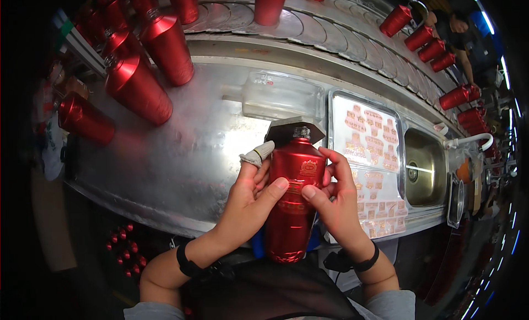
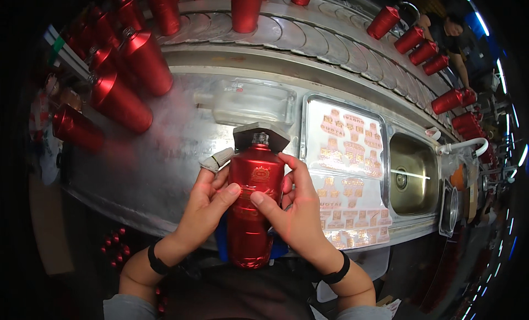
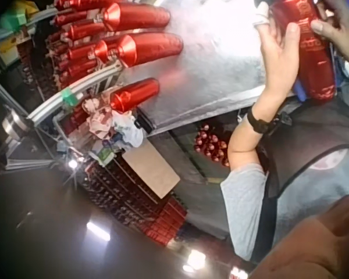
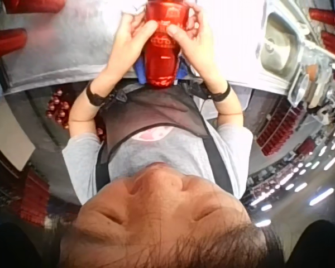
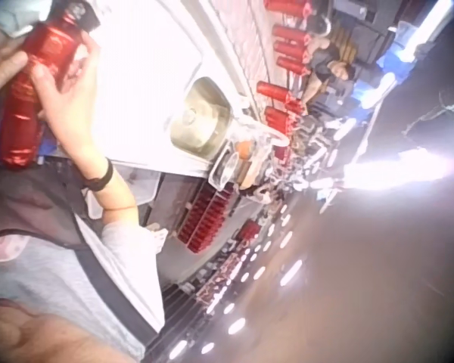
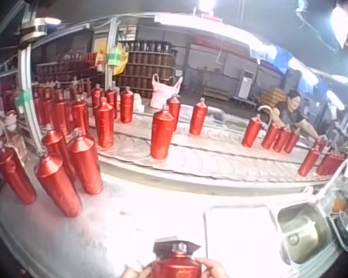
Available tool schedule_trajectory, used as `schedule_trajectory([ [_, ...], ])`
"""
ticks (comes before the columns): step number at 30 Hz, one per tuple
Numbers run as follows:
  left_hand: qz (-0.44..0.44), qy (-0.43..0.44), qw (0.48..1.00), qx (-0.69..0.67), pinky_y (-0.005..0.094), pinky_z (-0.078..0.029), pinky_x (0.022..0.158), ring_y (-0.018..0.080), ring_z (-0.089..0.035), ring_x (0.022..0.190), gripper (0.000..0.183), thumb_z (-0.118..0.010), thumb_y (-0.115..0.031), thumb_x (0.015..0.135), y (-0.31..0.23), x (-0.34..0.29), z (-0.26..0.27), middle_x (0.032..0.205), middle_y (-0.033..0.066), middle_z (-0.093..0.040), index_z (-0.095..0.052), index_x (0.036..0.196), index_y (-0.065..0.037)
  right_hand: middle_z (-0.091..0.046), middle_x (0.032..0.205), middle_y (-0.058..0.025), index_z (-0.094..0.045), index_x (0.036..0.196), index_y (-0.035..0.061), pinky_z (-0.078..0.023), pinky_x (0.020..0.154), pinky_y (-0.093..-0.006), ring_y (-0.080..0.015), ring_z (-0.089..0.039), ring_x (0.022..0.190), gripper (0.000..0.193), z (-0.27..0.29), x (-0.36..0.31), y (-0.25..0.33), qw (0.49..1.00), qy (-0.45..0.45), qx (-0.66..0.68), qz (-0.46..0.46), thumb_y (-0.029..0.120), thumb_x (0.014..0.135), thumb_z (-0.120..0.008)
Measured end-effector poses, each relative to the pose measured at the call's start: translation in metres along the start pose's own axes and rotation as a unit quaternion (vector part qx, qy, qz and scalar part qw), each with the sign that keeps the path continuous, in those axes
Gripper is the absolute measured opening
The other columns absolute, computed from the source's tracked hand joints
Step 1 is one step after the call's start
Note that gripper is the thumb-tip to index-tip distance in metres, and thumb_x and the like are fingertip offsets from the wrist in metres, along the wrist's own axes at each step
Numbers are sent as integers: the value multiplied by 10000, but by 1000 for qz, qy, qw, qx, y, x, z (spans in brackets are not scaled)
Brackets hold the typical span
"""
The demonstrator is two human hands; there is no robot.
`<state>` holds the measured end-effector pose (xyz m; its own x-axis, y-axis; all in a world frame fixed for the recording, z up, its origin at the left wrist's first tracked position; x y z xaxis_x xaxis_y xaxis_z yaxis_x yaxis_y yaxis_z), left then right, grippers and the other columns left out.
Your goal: The person takes red bottles from a conveyor belt, wipes the surface with a cloth, applies a label, and then places the finished bottles on a nearby pallet.
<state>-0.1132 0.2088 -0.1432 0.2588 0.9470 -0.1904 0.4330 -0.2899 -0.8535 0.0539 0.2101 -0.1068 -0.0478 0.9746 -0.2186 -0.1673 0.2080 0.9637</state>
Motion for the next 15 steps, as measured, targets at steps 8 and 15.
schedule_trajectory([
  [8,-5,20,999,-42,323,-337,1105,210,-377,1369,660,-552,-91,984,-3,-1,4,1517,210,-321,-169,1513,3,-426,923,-15,-378,1366,-12,-469,640,-194,-61,-531,764,689,-11,3,9,999,-10,-30,11,149,822,-770],
  [15,-8,18,1000,-24,337,-342,1106,229,-385,1366,675,-578,-130,980,-3,1,7,1509,229,-322,-176,1501,21,-440,924,-19,-392,1356,-10,-467,604,-192,-54,-536,730,627,-10,3,4,999,-13,-44,22,158,855,-729],
])
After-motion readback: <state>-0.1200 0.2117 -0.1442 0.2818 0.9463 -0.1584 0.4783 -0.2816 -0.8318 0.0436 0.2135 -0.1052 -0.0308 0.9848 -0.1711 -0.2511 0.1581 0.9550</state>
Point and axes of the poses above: each hand's wrist, its own x-axis towards the middle knuckle, its own z-axis out of the back of the hand, y = z × x, the point moved 3 cm from there along x, towards the middle knuckle
